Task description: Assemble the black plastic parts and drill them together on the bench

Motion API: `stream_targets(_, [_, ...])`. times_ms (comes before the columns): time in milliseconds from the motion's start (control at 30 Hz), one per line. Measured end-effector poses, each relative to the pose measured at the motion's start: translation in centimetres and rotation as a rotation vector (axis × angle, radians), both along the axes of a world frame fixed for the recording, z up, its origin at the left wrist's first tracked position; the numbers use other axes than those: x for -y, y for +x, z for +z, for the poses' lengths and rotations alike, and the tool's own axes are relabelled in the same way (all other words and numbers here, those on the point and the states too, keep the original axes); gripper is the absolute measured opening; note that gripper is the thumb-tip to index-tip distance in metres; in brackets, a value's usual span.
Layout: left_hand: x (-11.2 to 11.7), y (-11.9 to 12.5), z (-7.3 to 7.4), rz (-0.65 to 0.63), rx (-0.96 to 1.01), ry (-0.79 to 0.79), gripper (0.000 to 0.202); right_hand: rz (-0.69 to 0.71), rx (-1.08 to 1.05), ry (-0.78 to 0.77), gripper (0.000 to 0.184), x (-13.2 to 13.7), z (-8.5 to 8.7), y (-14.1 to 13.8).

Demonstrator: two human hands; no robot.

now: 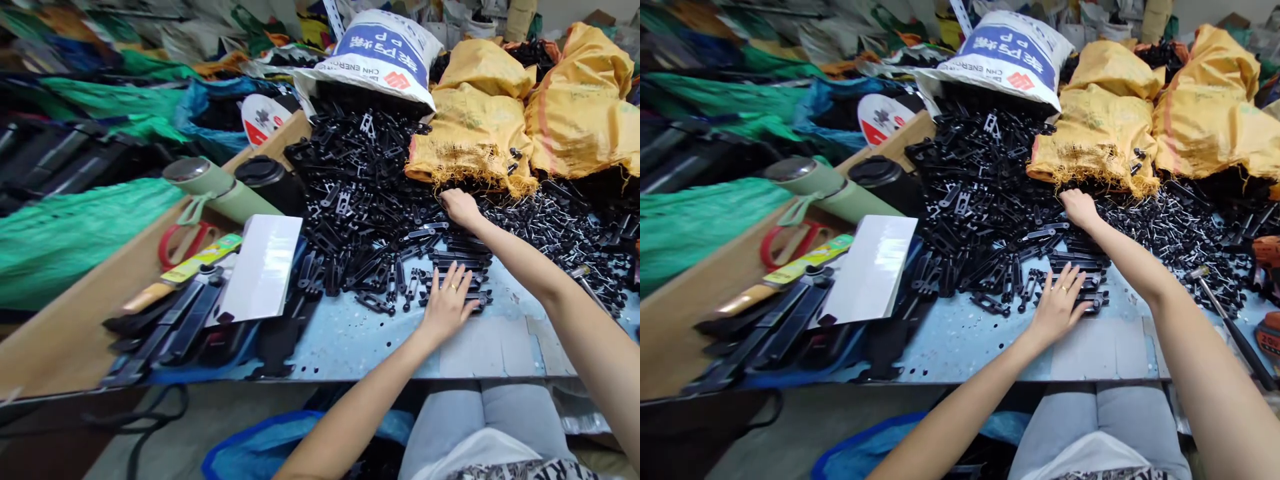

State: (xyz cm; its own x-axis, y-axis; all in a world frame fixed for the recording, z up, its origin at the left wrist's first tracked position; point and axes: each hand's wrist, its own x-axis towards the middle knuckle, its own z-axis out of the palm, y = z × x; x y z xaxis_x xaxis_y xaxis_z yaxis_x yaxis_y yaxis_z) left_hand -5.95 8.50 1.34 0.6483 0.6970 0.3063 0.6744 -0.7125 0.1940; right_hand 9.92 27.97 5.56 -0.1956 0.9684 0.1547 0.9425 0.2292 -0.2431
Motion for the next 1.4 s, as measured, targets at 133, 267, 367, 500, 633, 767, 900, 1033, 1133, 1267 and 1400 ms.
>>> stream_targets(133, [-6.5, -1.5, 2.0, 0.181, 0.133, 0.052, 0.040, -0.292, -0.046, -0.068, 0.028, -4.0, -0.2, 0.5])
stream_targets(267, [-15.5, -0.6, 2.6, 0.355, 0.053, 0.004, 0.029, -0.381, -0.277, -0.140, 0.039, -6.3, -1.0, 0.1])
stream_targets(367, [-20.2, 1.7, 1.9, 0.383, -0.076, -0.067, 0.026, -0.551, -0.403, -0.159, 0.051, -7.7, -1.4, -1.8])
stream_targets(500, [-22.3, 3.7, 0.8, 0.378, -0.132, -0.107, 0.027, -0.580, -0.433, -0.120, 0.047, -8.3, -1.8, -2.9])
stream_targets(633, [-21.3, 2.5, 1.0, 0.422, -0.101, -0.079, 0.031, -0.495, -0.385, -0.047, 0.045, -5.7, -2.1, 0.0])
stream_targets(767, [-17.7, -0.7, 2.5, 0.448, 0.031, -0.037, 0.020, -0.337, -0.495, 0.063, 0.047, 1.8, -2.7, 5.5])
stream_targets(900, [-10.3, -2.2, 3.9, 0.227, 0.262, -0.138, 0.027, -0.164, -0.815, -0.041, 0.048, 13.7, -3.8, 10.9])
stream_targets(1033, [-1.2, -1.2, 3.3, -0.105, 0.351, -0.380, 0.034, 0.007, -0.745, -0.166, 0.047, 25.8, -4.2, 15.2])
stream_targets(1133, [3.5, 0.1, 2.1, -0.146, 0.336, -0.491, 0.034, 0.137, -0.438, -0.246, 0.046, 31.5, -4.0, 17.2])
stream_targets(1267, [5.8, 1.4, 1.0, -0.004, 0.343, -0.590, 0.039, 0.154, -0.087, -0.212, 0.048, 33.4, -3.7, 15.9])
stream_targets(1400, [7.3, 2.6, 0.9, 0.023, 0.469, -0.646, 0.037, 0.206, -0.199, -0.207, 0.043, 32.0, -3.6, 11.4])
